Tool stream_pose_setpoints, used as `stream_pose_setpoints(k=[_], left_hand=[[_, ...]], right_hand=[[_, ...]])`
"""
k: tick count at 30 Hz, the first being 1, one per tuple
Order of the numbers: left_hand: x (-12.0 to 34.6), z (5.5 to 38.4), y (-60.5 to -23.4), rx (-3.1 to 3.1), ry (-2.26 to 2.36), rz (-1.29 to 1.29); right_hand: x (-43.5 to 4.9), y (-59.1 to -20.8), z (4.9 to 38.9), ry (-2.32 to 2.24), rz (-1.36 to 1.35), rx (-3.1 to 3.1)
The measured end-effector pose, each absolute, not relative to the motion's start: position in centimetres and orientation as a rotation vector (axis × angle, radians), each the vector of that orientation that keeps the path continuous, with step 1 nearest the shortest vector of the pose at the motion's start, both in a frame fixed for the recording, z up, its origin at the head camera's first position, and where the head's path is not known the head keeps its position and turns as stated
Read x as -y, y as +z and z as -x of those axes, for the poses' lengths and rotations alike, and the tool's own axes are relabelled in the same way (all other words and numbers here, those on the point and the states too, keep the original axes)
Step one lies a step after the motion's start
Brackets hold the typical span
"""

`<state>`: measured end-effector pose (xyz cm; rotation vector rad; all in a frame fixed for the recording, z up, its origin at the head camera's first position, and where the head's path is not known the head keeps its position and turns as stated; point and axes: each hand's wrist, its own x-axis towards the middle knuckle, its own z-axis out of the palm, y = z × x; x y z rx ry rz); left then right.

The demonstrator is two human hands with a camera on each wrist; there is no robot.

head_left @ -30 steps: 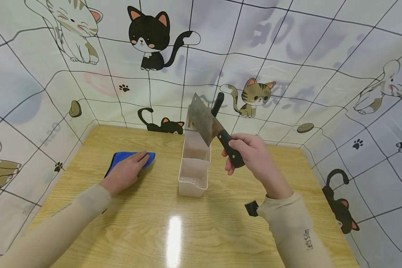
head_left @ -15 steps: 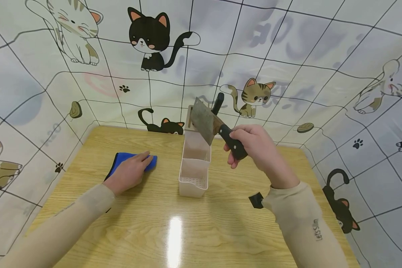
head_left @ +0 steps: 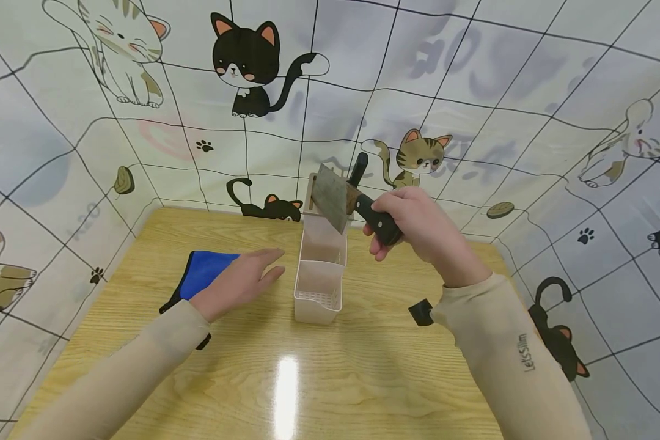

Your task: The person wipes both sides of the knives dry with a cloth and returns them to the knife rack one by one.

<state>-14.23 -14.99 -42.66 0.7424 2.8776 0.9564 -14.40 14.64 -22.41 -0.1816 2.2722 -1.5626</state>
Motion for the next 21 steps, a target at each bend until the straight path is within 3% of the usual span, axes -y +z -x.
stream_pose_setpoints(k=[14,21], left_hand=[[11.3,14.7,-43.8,-2.717,1.232,-0.617],[11.1,14.7,-44.2,-2.614,1.358,-0.577]], right_hand=[[-13.0,-18.2,16.0,-1.349,0.231,-2.358],[-12.3,-18.1,15.7,-1.297,0.234,-2.618]])
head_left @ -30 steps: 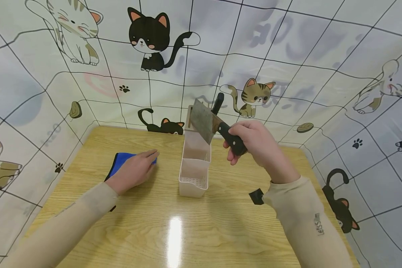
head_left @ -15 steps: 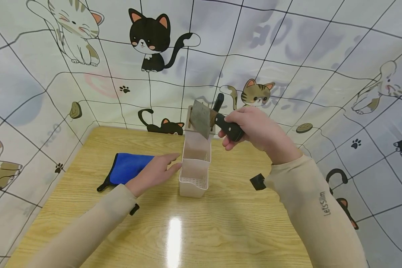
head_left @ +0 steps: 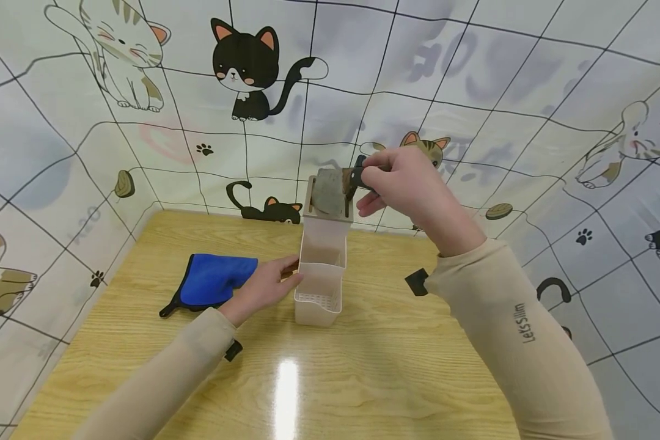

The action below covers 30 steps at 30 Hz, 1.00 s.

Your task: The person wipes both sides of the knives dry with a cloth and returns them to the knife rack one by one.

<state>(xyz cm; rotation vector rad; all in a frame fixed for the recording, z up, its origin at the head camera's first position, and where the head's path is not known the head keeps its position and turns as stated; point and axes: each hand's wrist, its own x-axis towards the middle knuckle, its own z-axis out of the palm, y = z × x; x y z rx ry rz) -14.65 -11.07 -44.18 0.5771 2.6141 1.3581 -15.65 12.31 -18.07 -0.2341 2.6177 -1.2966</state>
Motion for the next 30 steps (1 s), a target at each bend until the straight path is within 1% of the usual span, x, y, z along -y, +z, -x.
stream_pose_setpoints(k=[10,15,22,30], left_hand=[[11.0,14.4,-44.3,-2.586,1.413,-0.565],[11.0,14.3,-44.4,-2.568,1.436,-0.541],[10.9,14.3,-44.5,-2.551,1.481,-0.49],[10.8,14.2,-44.8,-2.551,1.48,-0.465]], right_hand=[[-11.0,-19.8,16.4,-1.296,0.323,-2.981],[-10.6,-20.4,17.0,-1.355,0.39,-3.046],[-10.4,-20.5,18.7,-1.191,0.49,-3.172],[-10.3,-20.7,20.6,-1.108,0.52,-3.175]])
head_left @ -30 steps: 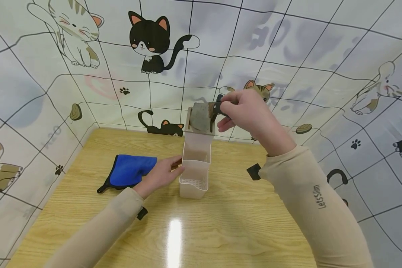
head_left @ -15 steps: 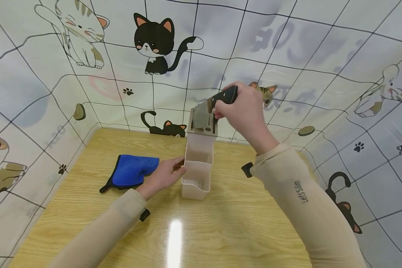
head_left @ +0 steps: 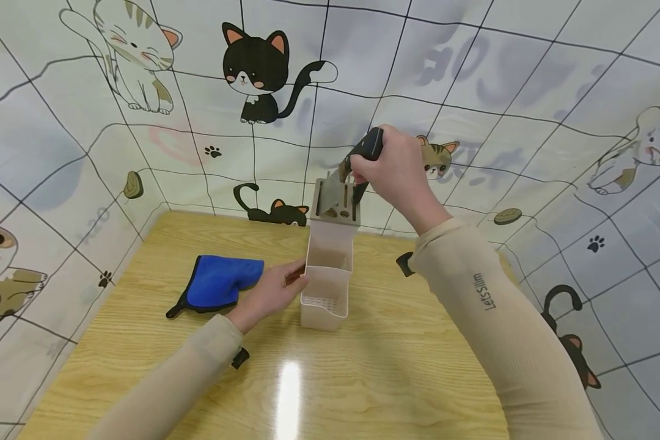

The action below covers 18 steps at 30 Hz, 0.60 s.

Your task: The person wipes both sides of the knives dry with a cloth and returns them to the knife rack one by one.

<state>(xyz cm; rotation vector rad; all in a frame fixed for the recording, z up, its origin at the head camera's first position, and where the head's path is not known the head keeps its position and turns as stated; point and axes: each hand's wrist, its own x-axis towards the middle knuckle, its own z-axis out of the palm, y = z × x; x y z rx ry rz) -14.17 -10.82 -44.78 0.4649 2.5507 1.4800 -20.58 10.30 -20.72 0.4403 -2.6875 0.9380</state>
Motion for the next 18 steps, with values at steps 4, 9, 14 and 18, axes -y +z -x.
stream_pose_setpoints(k=[4,9,14,18], left_hand=[[10.7,14.0,-44.7,-2.546,1.489,-0.462],[10.6,13.9,-44.7,-2.546,1.508,-0.464],[10.6,13.9,-44.8,-2.542,1.517,-0.457],[10.7,14.0,-44.9,-2.546,1.512,-0.447]], right_hand=[[-10.3,-20.8,21.3,0.903,-0.45,2.684],[-10.1,-20.9,22.0,0.936,-0.475,2.699],[-9.7,-21.0,22.7,0.941,-0.485,2.726],[-9.4,-21.1,23.2,0.955,-0.514,2.734]])
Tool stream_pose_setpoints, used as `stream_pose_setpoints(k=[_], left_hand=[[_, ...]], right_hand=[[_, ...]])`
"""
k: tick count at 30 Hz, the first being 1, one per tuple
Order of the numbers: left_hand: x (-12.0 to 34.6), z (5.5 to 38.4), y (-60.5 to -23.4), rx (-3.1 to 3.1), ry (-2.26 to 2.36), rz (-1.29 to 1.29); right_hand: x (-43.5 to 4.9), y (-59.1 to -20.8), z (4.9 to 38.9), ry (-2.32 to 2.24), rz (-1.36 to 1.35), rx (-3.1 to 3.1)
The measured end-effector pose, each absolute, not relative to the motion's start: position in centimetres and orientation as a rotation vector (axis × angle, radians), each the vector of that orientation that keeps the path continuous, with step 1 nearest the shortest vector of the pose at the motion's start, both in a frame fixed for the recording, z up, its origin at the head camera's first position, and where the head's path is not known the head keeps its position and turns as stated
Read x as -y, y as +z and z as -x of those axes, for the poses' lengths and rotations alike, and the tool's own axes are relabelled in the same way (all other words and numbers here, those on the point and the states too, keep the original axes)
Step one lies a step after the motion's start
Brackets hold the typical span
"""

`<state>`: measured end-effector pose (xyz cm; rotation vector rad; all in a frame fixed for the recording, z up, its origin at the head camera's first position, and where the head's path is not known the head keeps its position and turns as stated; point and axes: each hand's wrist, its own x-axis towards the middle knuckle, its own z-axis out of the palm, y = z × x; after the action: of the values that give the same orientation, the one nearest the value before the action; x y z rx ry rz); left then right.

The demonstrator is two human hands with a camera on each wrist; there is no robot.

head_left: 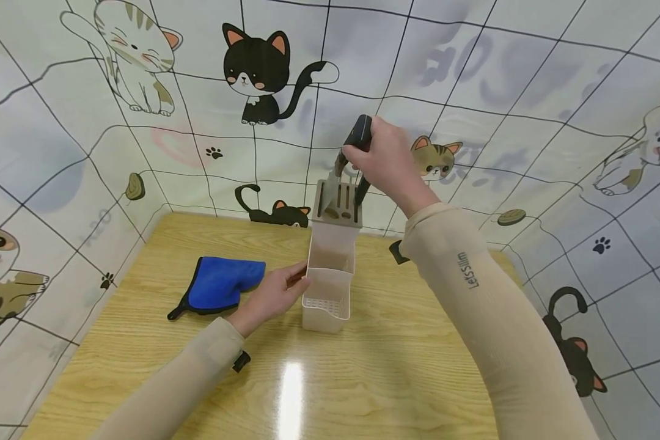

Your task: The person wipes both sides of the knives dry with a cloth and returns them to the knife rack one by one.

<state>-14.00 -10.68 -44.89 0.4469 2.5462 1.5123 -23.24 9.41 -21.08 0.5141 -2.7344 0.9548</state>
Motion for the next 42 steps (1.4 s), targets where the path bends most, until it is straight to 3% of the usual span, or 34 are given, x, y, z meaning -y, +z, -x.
stream_pose_setpoints(k=[42], left_hand=[[10.7,14.1,-45.4,-2.577,1.511,-0.494]], right_hand=[[-5.6,-25.9,27.6,0.868,-0.477,2.954]])
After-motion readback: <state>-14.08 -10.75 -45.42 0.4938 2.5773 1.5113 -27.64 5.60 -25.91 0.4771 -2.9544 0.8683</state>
